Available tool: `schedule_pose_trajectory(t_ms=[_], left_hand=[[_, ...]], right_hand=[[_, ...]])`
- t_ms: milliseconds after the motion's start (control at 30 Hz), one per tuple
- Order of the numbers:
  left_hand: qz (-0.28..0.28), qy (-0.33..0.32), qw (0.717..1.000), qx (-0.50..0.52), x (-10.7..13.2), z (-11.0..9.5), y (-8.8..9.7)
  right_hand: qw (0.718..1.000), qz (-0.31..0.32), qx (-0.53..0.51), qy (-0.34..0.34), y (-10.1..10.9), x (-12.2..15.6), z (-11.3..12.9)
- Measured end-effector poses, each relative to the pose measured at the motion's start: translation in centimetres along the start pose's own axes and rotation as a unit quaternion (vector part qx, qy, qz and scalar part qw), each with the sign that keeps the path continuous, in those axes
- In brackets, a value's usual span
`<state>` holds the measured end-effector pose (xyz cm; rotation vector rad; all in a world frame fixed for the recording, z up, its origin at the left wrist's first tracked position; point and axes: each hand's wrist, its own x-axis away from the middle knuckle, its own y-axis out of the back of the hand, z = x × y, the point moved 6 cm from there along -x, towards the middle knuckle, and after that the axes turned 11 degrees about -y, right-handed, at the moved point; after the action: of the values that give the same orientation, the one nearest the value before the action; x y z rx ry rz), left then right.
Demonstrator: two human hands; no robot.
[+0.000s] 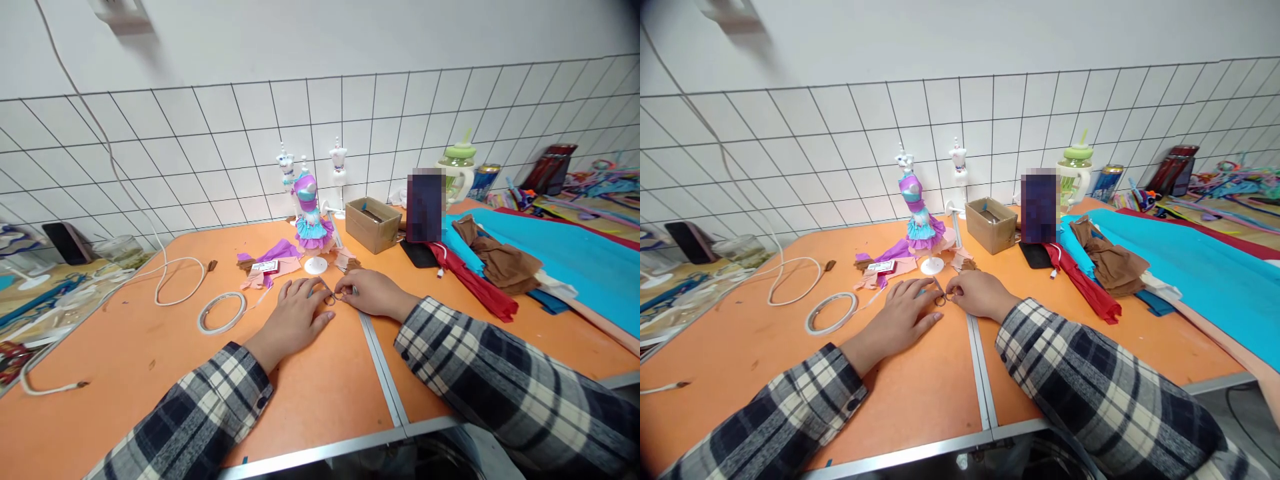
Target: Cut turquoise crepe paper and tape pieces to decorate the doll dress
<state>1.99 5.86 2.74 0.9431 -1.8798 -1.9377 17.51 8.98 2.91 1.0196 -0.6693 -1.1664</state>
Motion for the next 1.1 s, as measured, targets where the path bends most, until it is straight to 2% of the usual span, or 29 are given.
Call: schedule_pose_trajectory(t_ms=[233, 433, 500, 633, 833, 967, 1100], left_hand=[[-0.008, 0.019, 0.998, 0.057, 0.0, 0.7, -0.5], [-0.009, 0.02, 0.997, 0.073, 0.1, 0.8, -0.7], [-0.011, 0.027, 0.996, 0.088, 0.1, 1.0, -0.9], [-0.018, 0.037, 0.993, 0.109, 0.2, 1.3, -1.1], [-0.01, 0.051, 0.991, 0.121, 0.2, 1.3, -0.9], [-0.007, 0.046, 0.992, 0.117, 0.2, 1.4, -1.0], [-0.006, 0.036, 0.993, 0.113, 0.2, 1.4, -1.1]], right_hand=[[0.999, 0.002, -0.026, -0.039, 0.0, -0.1, -0.6], [0.997, 0.028, 0.006, 0.066, -0.1, 0.7, 1.4], [0.995, 0.04, 0.034, 0.079, -0.3, 0.8, 1.6], [0.995, 0.044, 0.07, 0.064, -0.3, 0.6, 1.1], [0.995, 0.042, 0.068, 0.065, -0.4, 0.6, 1.1], [0.996, 0.012, 0.052, 0.065, -0.3, 0.6, 1.3], [0.999, -0.007, 0.021, 0.03, -0.3, 0.4, 0.9]])
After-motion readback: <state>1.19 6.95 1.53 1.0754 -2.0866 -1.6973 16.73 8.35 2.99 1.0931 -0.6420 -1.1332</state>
